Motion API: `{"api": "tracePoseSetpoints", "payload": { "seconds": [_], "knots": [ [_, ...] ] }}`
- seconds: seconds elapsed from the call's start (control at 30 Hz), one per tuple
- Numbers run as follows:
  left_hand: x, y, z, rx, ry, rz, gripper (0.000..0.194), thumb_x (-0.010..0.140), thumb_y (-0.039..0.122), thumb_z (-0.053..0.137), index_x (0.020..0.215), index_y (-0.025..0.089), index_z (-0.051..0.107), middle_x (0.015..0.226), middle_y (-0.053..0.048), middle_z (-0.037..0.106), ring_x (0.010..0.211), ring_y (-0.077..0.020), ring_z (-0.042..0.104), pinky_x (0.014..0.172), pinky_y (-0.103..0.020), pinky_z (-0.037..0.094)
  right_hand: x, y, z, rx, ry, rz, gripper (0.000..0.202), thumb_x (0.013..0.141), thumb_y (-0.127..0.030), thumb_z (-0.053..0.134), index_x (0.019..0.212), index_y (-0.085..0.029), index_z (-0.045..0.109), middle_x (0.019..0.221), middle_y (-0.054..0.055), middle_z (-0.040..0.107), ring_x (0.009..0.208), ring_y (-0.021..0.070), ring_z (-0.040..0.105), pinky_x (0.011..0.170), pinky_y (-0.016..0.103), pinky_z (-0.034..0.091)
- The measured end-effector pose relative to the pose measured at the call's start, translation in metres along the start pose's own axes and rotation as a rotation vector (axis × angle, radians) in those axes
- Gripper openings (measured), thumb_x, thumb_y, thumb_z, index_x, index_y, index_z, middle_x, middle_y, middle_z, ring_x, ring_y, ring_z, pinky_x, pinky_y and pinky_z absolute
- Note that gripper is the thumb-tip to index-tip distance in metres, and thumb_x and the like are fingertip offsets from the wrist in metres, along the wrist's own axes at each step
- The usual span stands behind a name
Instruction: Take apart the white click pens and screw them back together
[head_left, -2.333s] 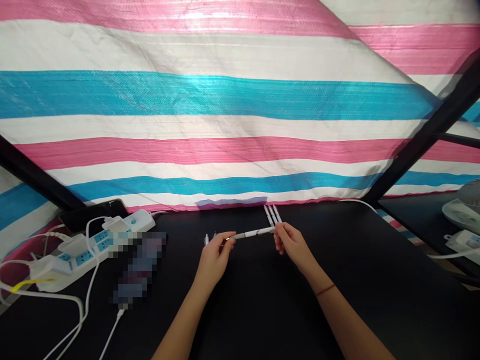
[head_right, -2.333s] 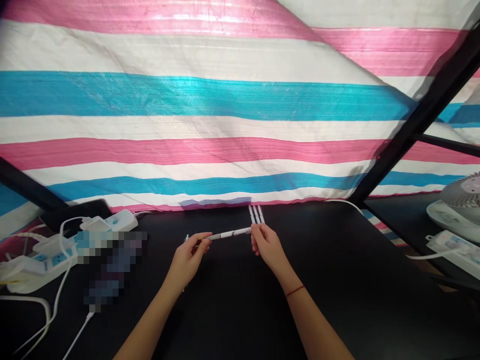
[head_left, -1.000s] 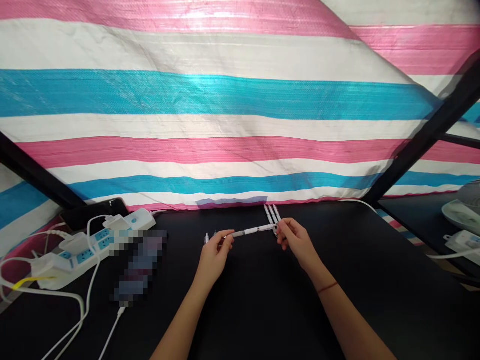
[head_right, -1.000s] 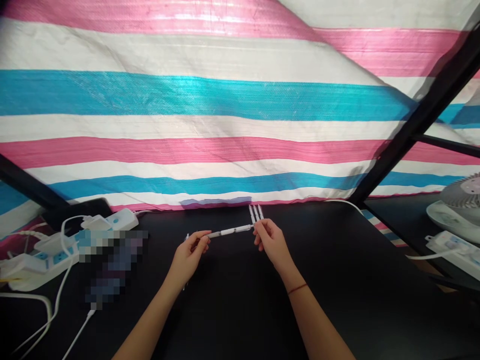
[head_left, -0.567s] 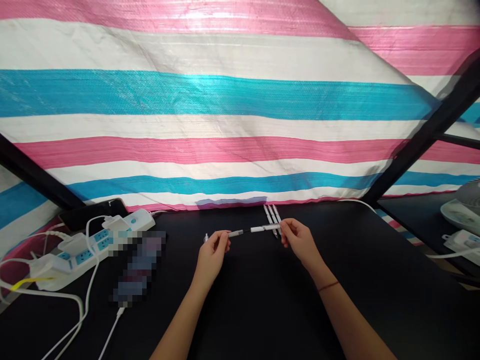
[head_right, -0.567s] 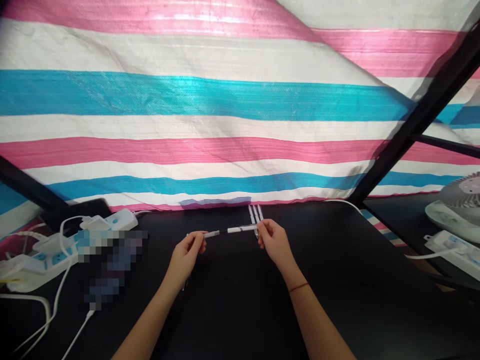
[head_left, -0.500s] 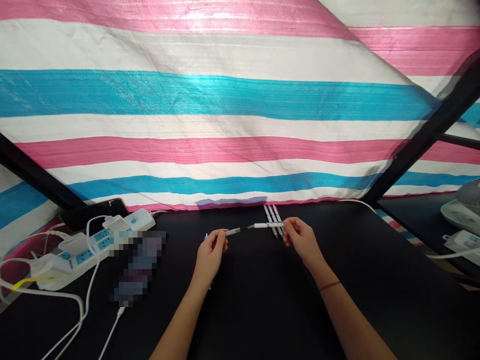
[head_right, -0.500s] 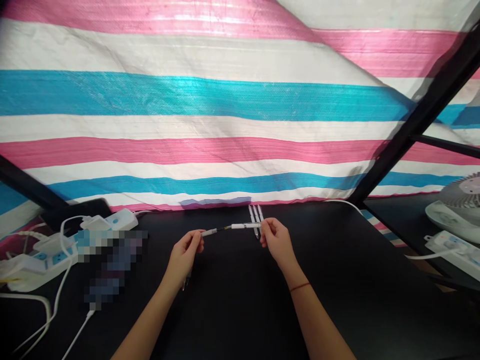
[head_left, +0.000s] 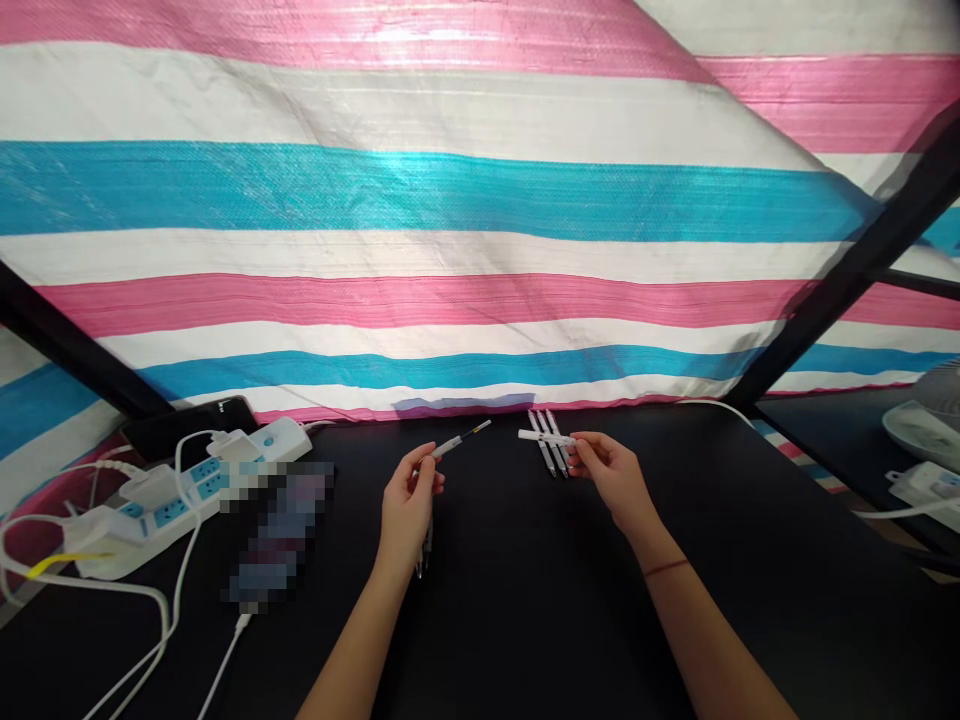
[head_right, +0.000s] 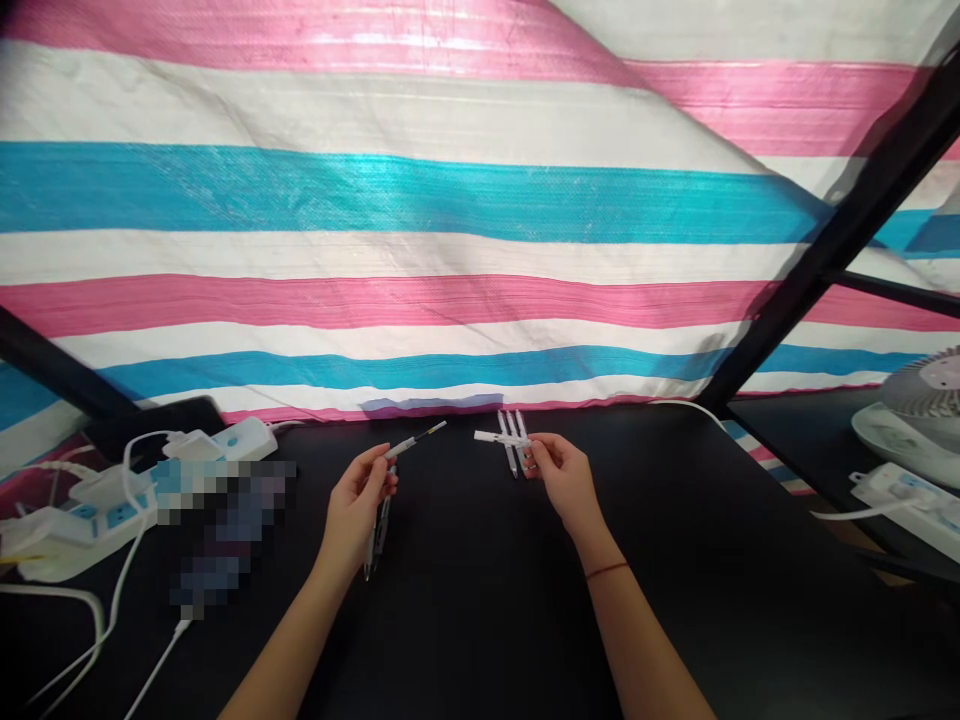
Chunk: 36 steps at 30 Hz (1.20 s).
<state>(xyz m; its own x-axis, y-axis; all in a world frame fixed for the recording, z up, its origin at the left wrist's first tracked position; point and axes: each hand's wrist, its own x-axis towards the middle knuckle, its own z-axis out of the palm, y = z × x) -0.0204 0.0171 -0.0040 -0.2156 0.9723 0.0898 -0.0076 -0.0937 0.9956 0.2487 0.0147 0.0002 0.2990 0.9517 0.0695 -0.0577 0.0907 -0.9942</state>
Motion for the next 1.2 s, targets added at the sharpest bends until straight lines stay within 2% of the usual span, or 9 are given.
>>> {"api": "tracePoseSetpoints", "payload": {
  "seconds": [0.2, 0.5, 0.63, 0.83, 1.2],
  "knots": [
    [-0.0003, 0.0053, 0.0016, 0.022, 0.020, -0.012, 0.048, 0.072, 0.048, 0.066, 0.105, 0.015, 0.060, 0.091, -0.007, 0.064, 0.070, -0.0142, 0.060, 0.064, -0.027, 0.051, 0.0007, -0.0002, -0.0009, -0.007, -0.006, -0.024, 0.038, 0.072, -0.054, 0.066, 0.075, -0.016, 0.061, 0.062, 0.001, 0.058, 0.052, 0.0126, 0.055, 0.050, 0.027, 0.051],
    [-0.0009, 0.0058, 0.0011, 0.022, 0.007, 0.003, 0.047, 0.072, 0.051, 0.065, 0.101, 0.014, 0.063, 0.087, -0.007, 0.065, 0.069, -0.0150, 0.059, 0.063, -0.027, 0.051, 0.0006, 0.0005, -0.0012, 0.030, 0.015, -0.005, 0.041, 0.065, -0.049, 0.074, 0.087, -0.016, 0.064, 0.071, 0.004, 0.066, 0.063, 0.0167, 0.062, 0.057, 0.031, 0.056],
    [-0.0008, 0.0041, 0.0000, 0.025, 0.010, 0.008, 0.044, 0.074, 0.051, 0.064, 0.101, 0.016, 0.063, 0.084, -0.004, 0.062, 0.069, -0.0137, 0.059, 0.063, -0.026, 0.050, 0.0010, 0.0017, -0.0020, 0.036, -0.002, -0.016, 0.039, 0.066, -0.046, 0.074, 0.089, -0.016, 0.063, 0.075, 0.005, 0.067, 0.065, 0.0169, 0.063, 0.058, 0.031, 0.057],
    [-0.0004, 0.0048, 0.0006, 0.030, 0.024, -0.004, 0.047, 0.073, 0.053, 0.063, 0.102, 0.015, 0.063, 0.084, -0.005, 0.063, 0.068, -0.0143, 0.059, 0.063, -0.026, 0.050, 0.0004, -0.0012, -0.0006, -0.013, 0.007, -0.047, 0.040, 0.067, -0.051, 0.072, 0.086, -0.016, 0.065, 0.070, 0.004, 0.064, 0.066, 0.0187, 0.063, 0.058, 0.034, 0.057],
    [-0.0034, 0.0055, 0.0022, 0.060, -0.040, 0.012, 0.041, 0.077, 0.049, 0.060, 0.101, 0.016, 0.064, 0.085, -0.005, 0.064, 0.069, -0.0140, 0.059, 0.065, -0.026, 0.051, -0.0032, -0.0021, 0.0023, -0.012, -0.024, -0.084, 0.038, 0.072, -0.048, 0.069, 0.090, -0.015, 0.065, 0.071, 0.004, 0.065, 0.068, 0.0180, 0.062, 0.060, 0.032, 0.057]
  ]
}}
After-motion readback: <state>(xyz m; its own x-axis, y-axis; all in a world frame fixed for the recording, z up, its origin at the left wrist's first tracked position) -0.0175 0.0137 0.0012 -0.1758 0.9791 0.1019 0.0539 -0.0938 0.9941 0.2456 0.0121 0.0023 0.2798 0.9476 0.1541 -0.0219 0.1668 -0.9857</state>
